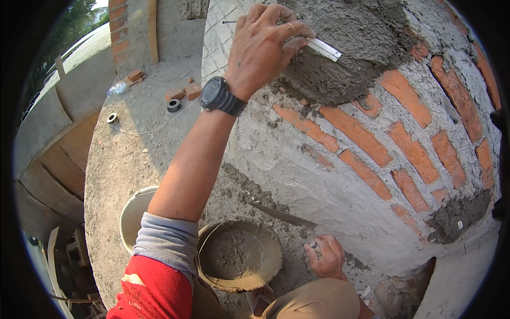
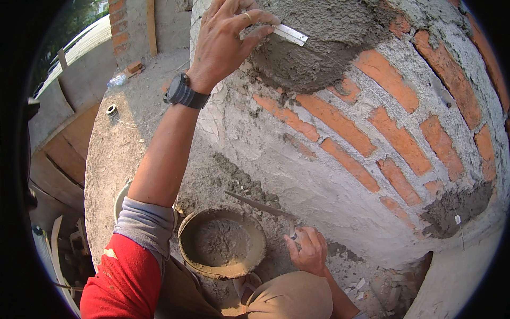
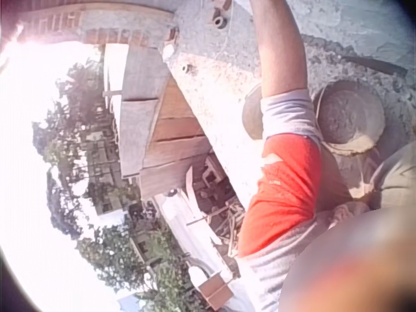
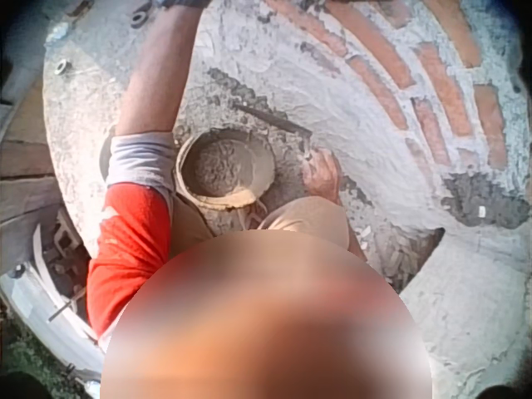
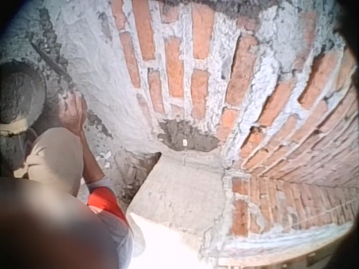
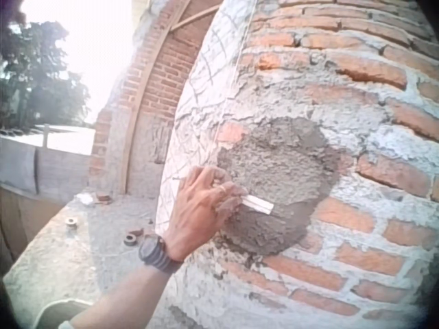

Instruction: The person scoops cement from a bucket with a trowel and applies it to a brick wall, smoothing the surface. They repeatedly transfer cement and use a string line to guide the application.

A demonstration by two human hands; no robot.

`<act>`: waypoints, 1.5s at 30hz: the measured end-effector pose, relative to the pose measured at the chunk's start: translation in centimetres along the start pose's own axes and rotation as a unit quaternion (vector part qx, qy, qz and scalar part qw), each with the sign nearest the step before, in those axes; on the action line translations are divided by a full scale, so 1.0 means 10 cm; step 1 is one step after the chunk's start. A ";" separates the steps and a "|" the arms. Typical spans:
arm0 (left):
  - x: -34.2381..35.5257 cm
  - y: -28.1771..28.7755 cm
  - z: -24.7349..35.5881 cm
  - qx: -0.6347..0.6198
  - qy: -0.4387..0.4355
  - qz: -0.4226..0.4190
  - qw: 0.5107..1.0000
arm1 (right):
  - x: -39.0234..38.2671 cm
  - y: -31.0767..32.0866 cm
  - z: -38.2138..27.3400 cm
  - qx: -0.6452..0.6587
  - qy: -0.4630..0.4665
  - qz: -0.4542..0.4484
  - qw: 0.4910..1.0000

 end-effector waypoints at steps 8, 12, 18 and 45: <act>0.00 -0.01 0.01 0.006 -0.001 0.006 1.000 | 0.00 -0.02 0.03 0.003 -0.006 -0.008 1.000; 0.00 0.00 0.00 -0.003 -0.002 0.011 1.000 | -0.01 -0.02 0.01 -0.001 0.006 -0.002 1.000; 0.01 0.01 -0.01 -0.008 -0.002 0.012 1.000 | -0.06 0.01 -0.02 -0.008 0.034 0.005 0.999; 0.11 0.85 -0.29 0.027 0.019 0.089 0.995 | -0.39 -0.18 0.22 -0.020 0.037 -0.064 0.997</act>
Point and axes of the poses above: each hand's wrist, its own x-axis towards the middle knuckle, its own y-axis out of the back of the hand, z = x × y, the point moved 9 cm from there along x, towards the middle knuckle, and after that the axes turned 7 degrees about -z, right-handed, at the moved point
